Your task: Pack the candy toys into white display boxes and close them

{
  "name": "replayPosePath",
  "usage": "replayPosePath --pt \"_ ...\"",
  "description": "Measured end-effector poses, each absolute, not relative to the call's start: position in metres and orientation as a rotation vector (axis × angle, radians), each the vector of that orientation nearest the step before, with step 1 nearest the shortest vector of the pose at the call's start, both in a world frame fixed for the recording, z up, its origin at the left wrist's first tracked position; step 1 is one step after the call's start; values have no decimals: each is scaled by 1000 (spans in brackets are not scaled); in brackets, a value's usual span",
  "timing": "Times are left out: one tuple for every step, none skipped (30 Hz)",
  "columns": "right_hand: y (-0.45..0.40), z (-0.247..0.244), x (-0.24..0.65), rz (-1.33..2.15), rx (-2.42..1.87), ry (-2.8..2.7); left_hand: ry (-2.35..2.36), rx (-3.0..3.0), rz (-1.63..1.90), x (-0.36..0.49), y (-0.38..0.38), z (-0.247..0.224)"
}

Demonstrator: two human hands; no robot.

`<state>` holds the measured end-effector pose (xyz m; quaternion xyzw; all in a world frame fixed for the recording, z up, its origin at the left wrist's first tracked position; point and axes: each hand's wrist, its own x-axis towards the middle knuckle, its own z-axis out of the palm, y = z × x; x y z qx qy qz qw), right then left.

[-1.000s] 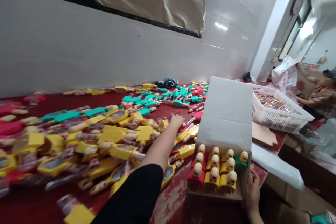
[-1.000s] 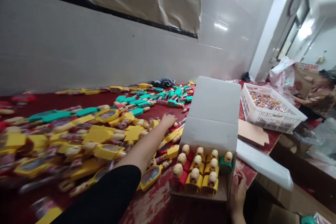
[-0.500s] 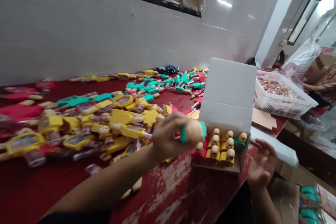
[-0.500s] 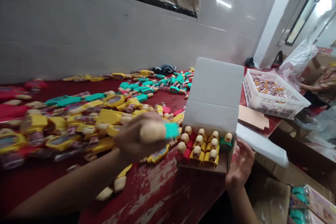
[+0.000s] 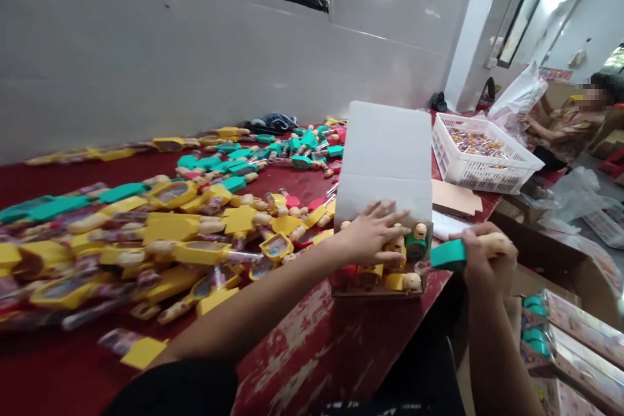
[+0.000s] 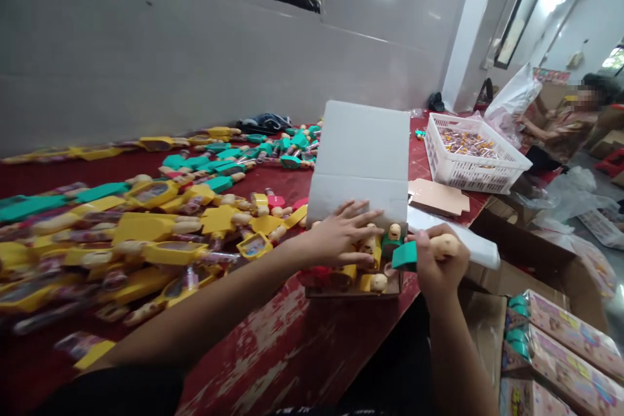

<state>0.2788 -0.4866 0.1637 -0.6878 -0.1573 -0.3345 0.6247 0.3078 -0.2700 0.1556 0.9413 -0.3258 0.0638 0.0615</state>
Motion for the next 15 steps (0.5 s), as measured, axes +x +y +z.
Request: replayPosePath --pt "-487 155 283 -779 -1661 -363 -999 2825 157 308 -268 152" --pt "-486 146 288 -787 -1725 -377 -1011 2794 159 305 -267 151" --pt "-483 135 292 -792 -1762 -393 -1032 2761 180 300 -268 151" --pt "-480 124 295 -802 -1777 -401 -1064 2730 216 294 -270 152" --pt "-476 112 298 -821 -1783 -410 -1105 2704 259 287 -275 153" --pt "-472 101 300 -842 -1784 -428 -1146 2680 296 279 -281 154" --pt "-469 91 301 -855 -1785 -455 -1174 2662 325 272 -287 154" --pt "-467 82 302 -862 -1788 -490 -1183 2658 347 266 -295 152" --pt "-466 75 302 -859 -1790 -529 -1168 2671 372 261 -301 150" --pt "-466 70 301 -848 -1791 -563 -1131 2695 407 258 -307 146" --pt "-467 66 300 -830 -1790 -584 -1083 2727 446 257 -311 141" --pt "-469 63 300 -811 -1790 -591 -1019 2763 497 258 -312 136" --pt "-472 61 299 -795 -1790 -587 -951 2801 546 261 -312 132" --pt "-475 61 299 -786 -1790 -573 -891 2829 586 264 -310 128" --pt "-478 60 300 -780 -1793 -555 -849 2845 608 268 -307 125"
